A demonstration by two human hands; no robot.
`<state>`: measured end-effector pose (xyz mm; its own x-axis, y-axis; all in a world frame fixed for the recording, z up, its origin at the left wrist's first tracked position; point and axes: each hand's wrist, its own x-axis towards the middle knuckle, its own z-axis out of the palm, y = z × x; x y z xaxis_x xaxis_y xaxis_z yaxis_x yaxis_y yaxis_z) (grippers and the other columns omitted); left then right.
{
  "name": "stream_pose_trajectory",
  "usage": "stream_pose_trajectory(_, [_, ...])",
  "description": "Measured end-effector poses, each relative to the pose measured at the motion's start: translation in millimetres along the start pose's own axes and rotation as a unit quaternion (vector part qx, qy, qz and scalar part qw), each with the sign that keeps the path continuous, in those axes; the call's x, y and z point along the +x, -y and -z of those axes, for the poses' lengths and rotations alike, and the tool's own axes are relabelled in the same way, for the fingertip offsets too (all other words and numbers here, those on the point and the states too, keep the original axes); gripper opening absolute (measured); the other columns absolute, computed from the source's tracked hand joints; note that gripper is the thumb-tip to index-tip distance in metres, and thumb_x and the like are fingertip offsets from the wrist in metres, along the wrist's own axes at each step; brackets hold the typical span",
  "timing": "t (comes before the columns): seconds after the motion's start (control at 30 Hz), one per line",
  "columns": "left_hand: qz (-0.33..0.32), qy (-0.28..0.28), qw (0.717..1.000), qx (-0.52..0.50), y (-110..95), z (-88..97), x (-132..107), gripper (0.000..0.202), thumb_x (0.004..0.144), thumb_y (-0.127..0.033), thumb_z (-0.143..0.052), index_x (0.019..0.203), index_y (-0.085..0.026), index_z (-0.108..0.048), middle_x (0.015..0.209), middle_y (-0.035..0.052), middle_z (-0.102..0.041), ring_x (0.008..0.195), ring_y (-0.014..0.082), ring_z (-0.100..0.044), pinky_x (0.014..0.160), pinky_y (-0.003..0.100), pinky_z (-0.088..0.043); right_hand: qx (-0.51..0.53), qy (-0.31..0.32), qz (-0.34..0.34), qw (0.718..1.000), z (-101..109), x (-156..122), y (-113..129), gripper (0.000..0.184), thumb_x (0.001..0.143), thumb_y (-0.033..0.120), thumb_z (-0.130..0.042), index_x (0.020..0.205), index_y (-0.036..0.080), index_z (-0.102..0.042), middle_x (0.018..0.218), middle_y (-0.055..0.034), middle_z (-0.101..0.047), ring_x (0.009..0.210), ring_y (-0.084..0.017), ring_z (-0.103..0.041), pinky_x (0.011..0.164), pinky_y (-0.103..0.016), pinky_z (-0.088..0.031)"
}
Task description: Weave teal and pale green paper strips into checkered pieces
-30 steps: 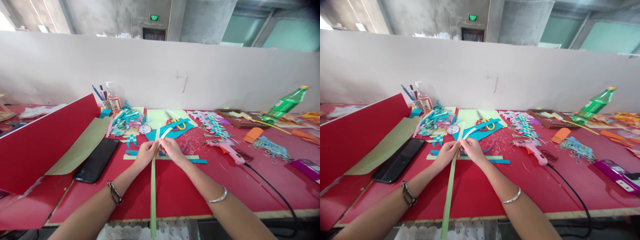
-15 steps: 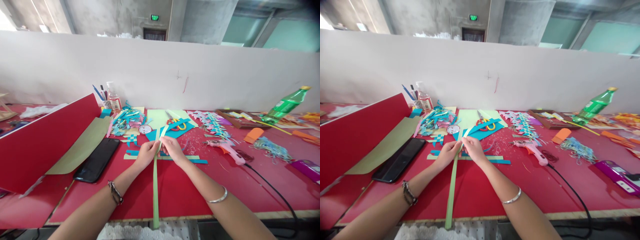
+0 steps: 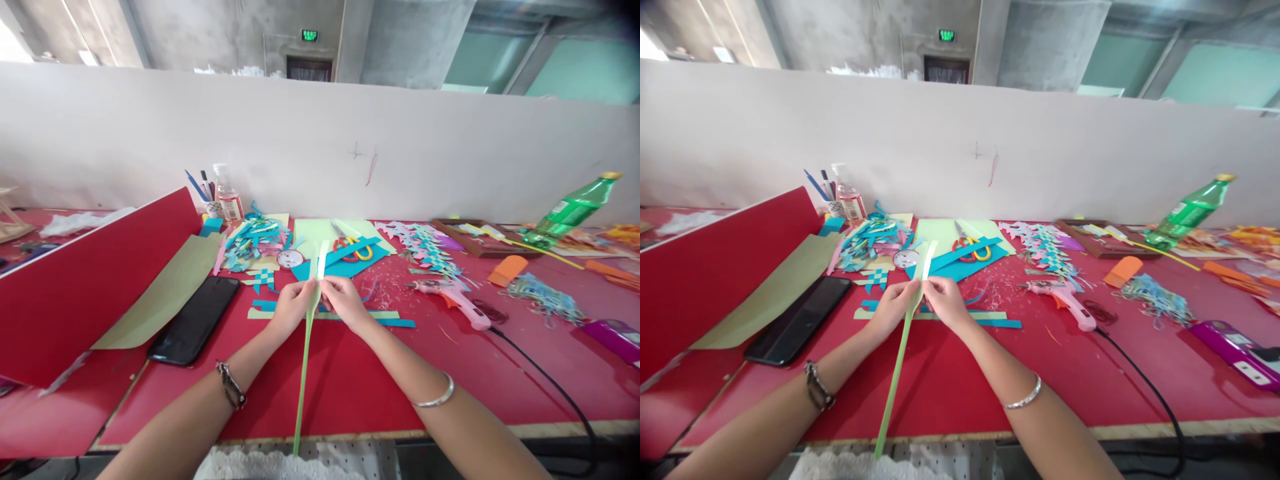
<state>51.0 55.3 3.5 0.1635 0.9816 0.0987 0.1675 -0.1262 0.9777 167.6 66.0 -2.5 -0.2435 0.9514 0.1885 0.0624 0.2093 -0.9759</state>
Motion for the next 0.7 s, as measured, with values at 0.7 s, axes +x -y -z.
stream_pose_trajectory(0.7, [-0.045, 0.028, 0.998, 0.031, 6.0, 2.6, 1.6, 0.042, 0.076, -0.044, -0.035, 0.056, -0.013, -0.053, 0.044, -0.0015, -0.046, 0.043, 0.0089, -0.044, 0.039, 0.017, -0.034, 0.027, 0.028, -0.031, 0.999, 2.4, 0.9, 0.7, 0.034, 0.074, 0.038, -0.039, 0.047, 0.018, -0.037, 0.033, 0.0068, -0.035, 0.029, -0.005, -0.03, 0.032, -0.018, -0.023])
